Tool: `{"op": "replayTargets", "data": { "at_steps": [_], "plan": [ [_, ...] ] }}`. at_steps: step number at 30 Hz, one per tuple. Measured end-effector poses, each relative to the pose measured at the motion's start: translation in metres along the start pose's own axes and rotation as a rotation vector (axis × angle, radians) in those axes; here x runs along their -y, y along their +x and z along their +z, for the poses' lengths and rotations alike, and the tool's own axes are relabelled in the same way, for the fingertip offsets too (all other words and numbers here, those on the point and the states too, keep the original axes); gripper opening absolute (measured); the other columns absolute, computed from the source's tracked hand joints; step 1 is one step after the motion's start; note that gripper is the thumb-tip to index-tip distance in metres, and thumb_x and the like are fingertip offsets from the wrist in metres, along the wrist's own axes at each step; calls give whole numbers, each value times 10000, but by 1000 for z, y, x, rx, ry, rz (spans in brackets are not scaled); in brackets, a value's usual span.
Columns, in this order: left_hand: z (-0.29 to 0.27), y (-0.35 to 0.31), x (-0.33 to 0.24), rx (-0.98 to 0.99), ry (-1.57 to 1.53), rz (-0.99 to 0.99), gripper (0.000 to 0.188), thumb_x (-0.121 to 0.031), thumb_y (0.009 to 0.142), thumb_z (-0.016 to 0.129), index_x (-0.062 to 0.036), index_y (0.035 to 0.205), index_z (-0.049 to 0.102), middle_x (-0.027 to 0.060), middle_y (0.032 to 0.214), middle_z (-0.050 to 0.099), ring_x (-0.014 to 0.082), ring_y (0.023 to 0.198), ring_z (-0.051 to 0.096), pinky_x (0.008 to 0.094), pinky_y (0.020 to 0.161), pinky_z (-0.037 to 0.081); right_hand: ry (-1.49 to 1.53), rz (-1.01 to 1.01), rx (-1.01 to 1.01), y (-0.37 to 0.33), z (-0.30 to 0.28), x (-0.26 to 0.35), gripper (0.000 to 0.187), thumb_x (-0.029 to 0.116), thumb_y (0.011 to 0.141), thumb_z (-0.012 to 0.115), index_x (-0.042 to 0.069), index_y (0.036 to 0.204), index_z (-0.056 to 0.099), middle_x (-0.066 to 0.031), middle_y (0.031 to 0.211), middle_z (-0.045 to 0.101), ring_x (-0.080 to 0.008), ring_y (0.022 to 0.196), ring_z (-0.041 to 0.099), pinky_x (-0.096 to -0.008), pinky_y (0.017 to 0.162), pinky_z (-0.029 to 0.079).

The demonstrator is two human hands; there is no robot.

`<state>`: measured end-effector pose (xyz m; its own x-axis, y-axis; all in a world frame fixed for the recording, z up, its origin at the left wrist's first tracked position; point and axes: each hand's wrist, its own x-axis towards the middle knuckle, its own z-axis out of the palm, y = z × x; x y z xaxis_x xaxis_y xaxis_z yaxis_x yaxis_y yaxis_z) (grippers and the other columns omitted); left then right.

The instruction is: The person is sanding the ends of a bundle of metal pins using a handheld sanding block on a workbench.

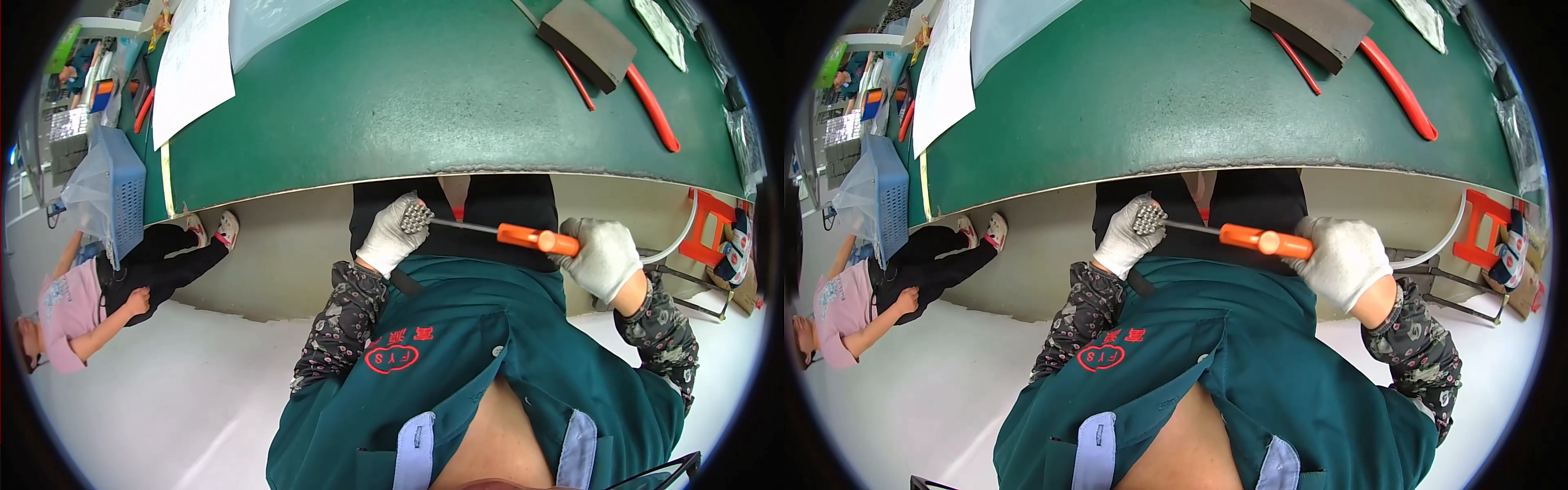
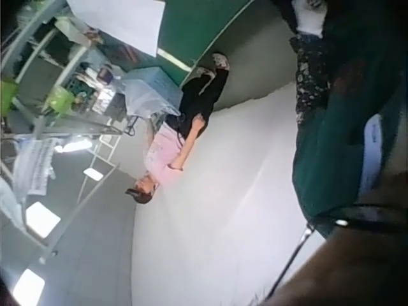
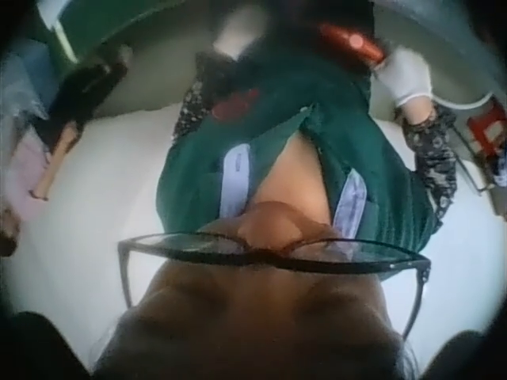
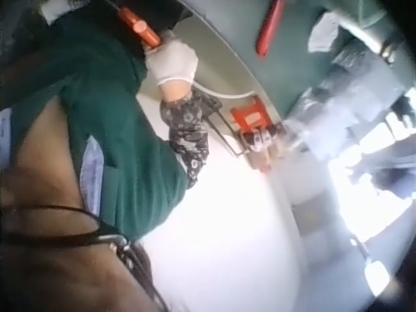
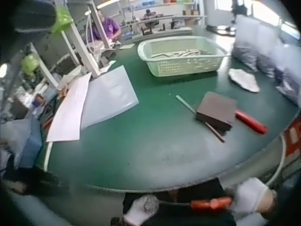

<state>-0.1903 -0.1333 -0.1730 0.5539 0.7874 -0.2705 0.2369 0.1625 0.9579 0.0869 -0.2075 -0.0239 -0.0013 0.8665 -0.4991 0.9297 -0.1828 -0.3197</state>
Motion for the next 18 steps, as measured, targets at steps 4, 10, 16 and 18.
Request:
{"op": "replayTargets", "data": {
  "at_steps": [4, 10, 16, 18],
  "plan": [
    [-1, 4, 2, 6, 76, 11, 453, 77, 682, 633, -23, 1096, 478, 10, 904, 570, 80, 815, 571, 205, 751, 465, -14, -19, -34, 1, 0, -2, 211, 274, 677, 672, 77, 725, 618, -136, 620, 583, -316, 614, 583, -401, 577, 468],
    [1, 0, -2, 10, 22, -36, 451, 83, 679, 638, -20, 1090, 482, 10, 895, 568, 82, 819, 570, 207, 755, 463, -37, 9, -88, 2, -1, -4, 208, 273, 667, 672, 80, 725, 619, -129, 616, 579, -316, 611, 581, -398, 576, 471],
    [0, 0, -3, 4, 80, -15, 461, 79, 666, 652, -20, 1084, 483, 8, 890, 567, 78, 813, 566, 210, 751, 466, -31, 11, -81, 0, 2, -11, 205, 270, 655, 685, 84, 723, 629, -127, 619, 582, -315, 609, 580, -397, 568, 467],
    [0, 1, -5, 5, 34, -29, 464, 77, 665, 654, -20, 1084, 482, 8, 889, 566, 77, 812, 566, 211, 750, 466, -30, 1, -87, -2, 3, -11, 203, 266, 651, 690, 86, 723, 631, -127, 621, 584, -315, 609, 581, -396, 570, 468]
  ]
}}
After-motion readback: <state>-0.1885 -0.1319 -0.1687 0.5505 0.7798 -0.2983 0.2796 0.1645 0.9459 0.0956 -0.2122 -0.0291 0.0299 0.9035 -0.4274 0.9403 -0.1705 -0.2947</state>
